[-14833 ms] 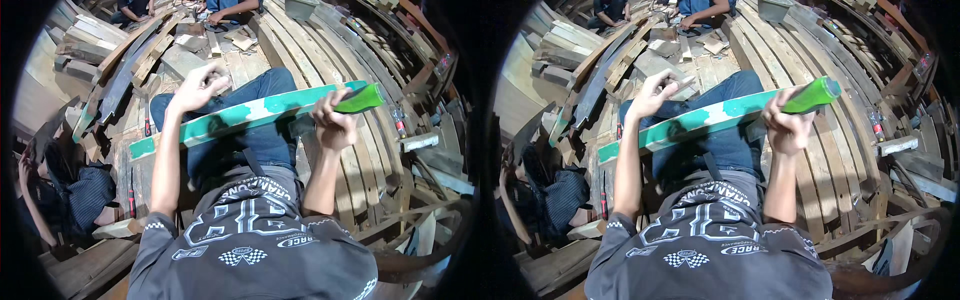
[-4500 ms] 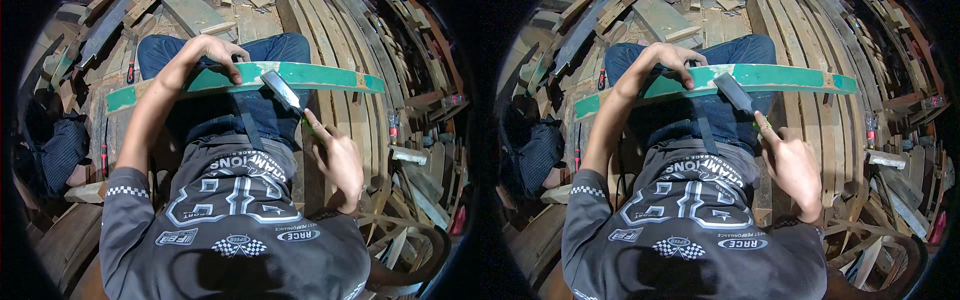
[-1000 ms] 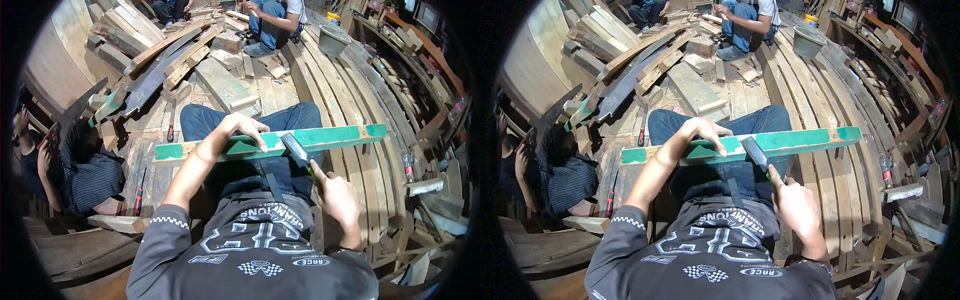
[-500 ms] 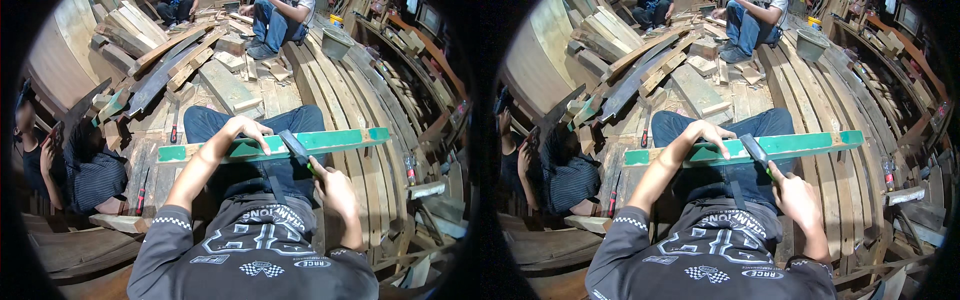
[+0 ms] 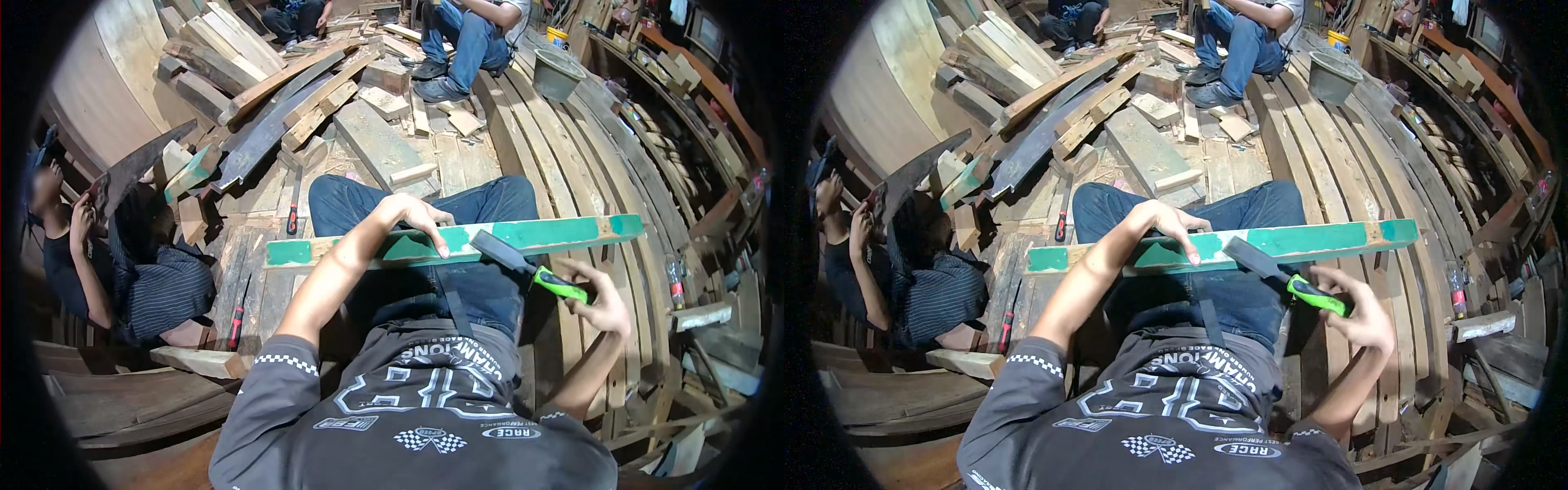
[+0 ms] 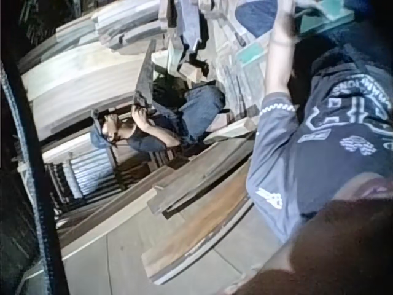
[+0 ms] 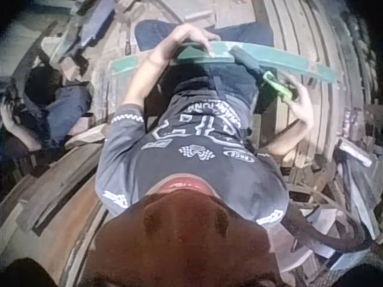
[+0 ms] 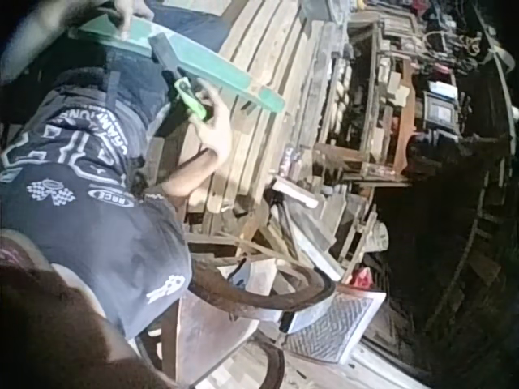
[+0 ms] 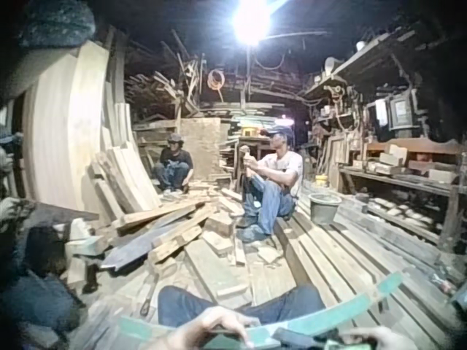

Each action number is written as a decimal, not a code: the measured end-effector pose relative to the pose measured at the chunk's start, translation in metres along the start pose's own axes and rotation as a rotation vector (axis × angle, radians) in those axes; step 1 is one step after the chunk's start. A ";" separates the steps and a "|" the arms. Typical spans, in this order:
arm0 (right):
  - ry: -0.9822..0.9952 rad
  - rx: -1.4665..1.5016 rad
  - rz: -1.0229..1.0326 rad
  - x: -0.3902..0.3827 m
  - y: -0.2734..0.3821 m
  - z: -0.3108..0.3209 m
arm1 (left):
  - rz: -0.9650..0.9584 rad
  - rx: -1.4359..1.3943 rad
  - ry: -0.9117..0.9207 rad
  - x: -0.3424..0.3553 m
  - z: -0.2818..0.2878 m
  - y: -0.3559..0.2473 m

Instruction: The person holds a wooden plank across their lap and scrapes the surface of the plank using a chisel.

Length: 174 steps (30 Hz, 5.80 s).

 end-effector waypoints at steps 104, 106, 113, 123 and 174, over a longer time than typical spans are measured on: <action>-1.053 1.423 0.020 0.125 -0.026 -0.042 | 0.098 0.513 -1.116 -0.196 -0.091 0.065; -1.153 1.431 -0.001 0.118 -0.029 -0.021 | -0.022 0.617 -1.227 -0.194 -0.087 0.067; -1.111 1.466 -0.007 0.131 -0.033 -0.039 | 0.086 0.541 -1.151 -0.193 -0.088 0.075; -1.201 1.465 -0.089 0.123 -0.043 -0.034 | 0.035 0.588 -1.229 -0.194 -0.093 0.070; -0.558 0.286 0.956 0.029 0.104 -0.099 | -0.012 0.592 -1.285 -0.192 -0.093 0.070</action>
Point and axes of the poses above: each hand's wrist, its own x-axis towards the middle knuckle, its own z-axis out of the back of the hand, y = z × x, the point moved 3 cm from there along x, towards the middle knuckle, and after that the axes turned 12 degrees about -x, right-handed, at the moved point
